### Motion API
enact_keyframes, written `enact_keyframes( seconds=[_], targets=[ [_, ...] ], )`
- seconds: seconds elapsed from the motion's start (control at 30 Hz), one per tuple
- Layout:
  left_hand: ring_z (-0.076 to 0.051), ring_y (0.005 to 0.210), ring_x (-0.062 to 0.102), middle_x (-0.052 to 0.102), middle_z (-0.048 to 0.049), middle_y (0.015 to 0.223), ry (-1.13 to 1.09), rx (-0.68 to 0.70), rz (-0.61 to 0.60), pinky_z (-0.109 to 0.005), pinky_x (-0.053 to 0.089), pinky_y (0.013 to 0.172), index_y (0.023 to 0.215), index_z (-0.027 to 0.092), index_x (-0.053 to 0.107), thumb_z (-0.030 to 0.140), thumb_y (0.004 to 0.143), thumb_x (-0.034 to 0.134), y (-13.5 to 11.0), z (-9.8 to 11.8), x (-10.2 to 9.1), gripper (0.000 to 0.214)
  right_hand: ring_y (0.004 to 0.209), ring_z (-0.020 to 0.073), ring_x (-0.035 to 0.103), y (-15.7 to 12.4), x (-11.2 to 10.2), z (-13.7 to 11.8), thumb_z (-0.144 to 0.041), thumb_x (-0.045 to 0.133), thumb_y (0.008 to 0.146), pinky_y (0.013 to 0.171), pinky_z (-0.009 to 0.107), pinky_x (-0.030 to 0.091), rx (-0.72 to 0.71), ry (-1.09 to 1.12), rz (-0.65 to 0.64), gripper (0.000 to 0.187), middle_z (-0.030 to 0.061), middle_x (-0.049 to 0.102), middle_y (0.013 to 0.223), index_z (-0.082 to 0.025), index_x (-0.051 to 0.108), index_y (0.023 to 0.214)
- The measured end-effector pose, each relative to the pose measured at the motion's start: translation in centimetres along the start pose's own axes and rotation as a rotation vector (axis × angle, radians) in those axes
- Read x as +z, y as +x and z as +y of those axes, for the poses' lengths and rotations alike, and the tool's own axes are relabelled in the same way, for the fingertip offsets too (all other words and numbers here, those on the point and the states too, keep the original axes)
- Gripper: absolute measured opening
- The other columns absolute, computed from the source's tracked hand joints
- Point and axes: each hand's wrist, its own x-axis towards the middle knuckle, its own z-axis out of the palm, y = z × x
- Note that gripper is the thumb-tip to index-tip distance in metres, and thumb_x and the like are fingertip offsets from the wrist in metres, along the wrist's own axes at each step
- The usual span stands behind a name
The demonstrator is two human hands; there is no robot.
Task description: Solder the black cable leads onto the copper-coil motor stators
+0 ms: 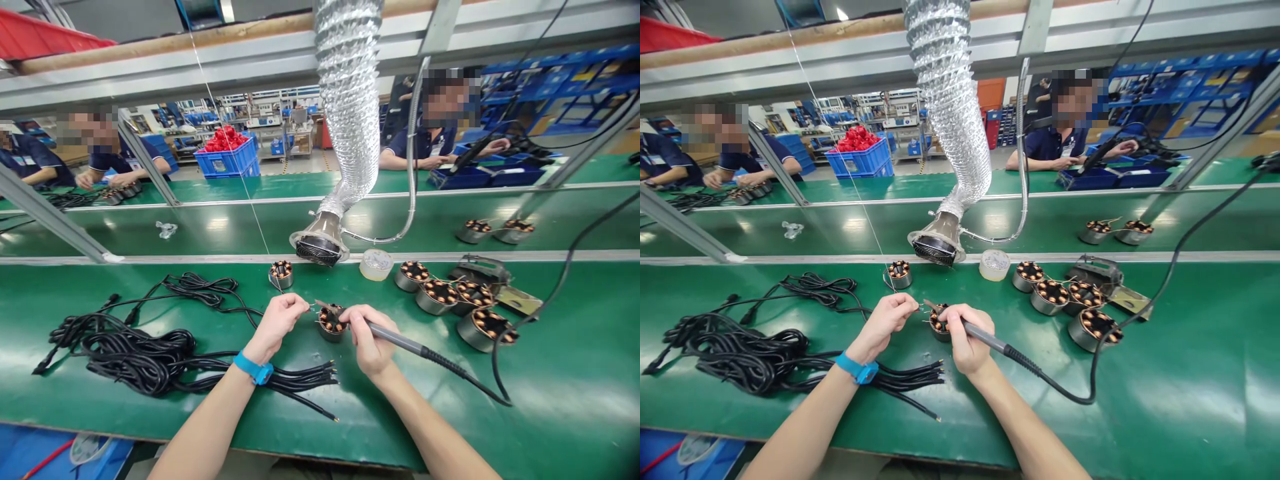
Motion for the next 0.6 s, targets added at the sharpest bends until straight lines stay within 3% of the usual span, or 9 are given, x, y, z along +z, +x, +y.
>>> enact_keyframes(
  seconds=[0.3,0.6],
  targets=[
    [-0.003,0.042,0.021,0.032,0.0093,0.051,0.002,-0.006,-0.001,-0.02,0.01,0.042,0.067,0.015,0.057,0.036,0.069,0.069,-0.05,-0.17,0.01,0.025,0.057,0.0158,0.065,-0.13,0.21,0.3,-0.027,0.05,0.096,0.056,0.027,0.05,0.011,0.003,-0.001,0.027,0.0005,0.065,0.062,-0.019,0.068,0.077],
    [-0.004,0.045,0.025,0.037,0.0077,0.051,0.052,0.04,-0.001,-0.021,0.016,0.044,0.067,0.015,0.058,0.035,0.071,0.068,-0.28,0.14,0.07,0.023,0.072,0.0161,0.066,0.53,0.57,0.14,-0.025,0.05,0.098,0.071,0.029,0.053,0.005,-0.067,-0.071,0.02,0.0026,0.068,0.078,-0.02,0.068,0.09]
  ],
)
